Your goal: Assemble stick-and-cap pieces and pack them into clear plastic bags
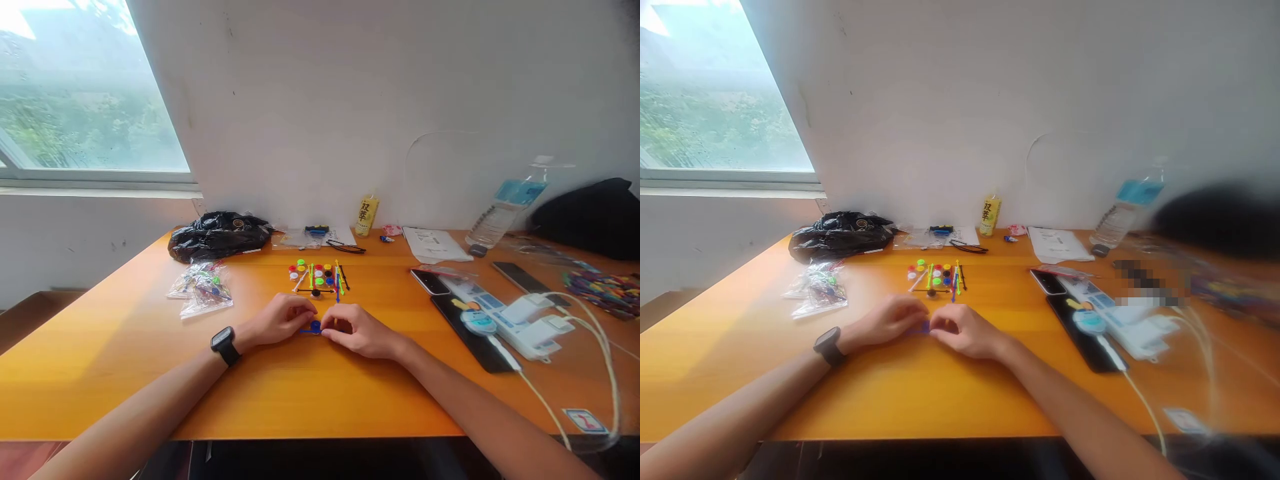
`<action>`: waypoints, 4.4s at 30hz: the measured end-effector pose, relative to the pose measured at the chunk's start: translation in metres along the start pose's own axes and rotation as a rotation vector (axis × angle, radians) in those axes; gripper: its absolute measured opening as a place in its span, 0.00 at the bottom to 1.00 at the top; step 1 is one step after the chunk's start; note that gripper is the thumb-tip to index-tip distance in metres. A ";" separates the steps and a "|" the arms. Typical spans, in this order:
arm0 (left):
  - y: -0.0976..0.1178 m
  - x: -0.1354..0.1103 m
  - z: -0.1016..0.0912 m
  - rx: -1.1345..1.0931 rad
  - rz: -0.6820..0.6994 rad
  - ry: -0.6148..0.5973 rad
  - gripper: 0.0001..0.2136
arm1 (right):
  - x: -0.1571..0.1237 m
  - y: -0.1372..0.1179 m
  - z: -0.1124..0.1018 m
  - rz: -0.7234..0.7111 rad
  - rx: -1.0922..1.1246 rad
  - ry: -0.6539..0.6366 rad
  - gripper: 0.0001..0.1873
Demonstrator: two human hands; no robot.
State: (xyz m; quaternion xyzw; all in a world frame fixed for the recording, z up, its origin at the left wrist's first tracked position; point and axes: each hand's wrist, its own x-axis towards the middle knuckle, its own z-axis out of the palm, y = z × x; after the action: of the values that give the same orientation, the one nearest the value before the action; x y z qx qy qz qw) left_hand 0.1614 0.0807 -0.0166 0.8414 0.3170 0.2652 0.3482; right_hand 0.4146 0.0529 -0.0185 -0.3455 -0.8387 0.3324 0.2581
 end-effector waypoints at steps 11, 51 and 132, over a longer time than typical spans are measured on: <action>0.001 -0.002 0.007 -0.093 0.058 -0.032 0.27 | 0.008 0.008 -0.005 0.077 0.198 0.227 0.14; -0.001 0.005 0.015 0.262 0.176 0.113 0.07 | 0.017 0.037 0.017 0.217 0.345 0.199 0.17; -0.050 0.015 -0.037 0.258 0.003 0.707 0.11 | 0.010 0.033 -0.017 0.230 0.187 0.421 0.27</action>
State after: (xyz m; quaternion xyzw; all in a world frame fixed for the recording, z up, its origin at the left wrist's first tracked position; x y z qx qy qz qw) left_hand 0.1294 0.1346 -0.0281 0.7354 0.4472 0.4976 0.1078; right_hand 0.4325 0.0847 -0.0299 -0.4747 -0.6872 0.3565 0.4187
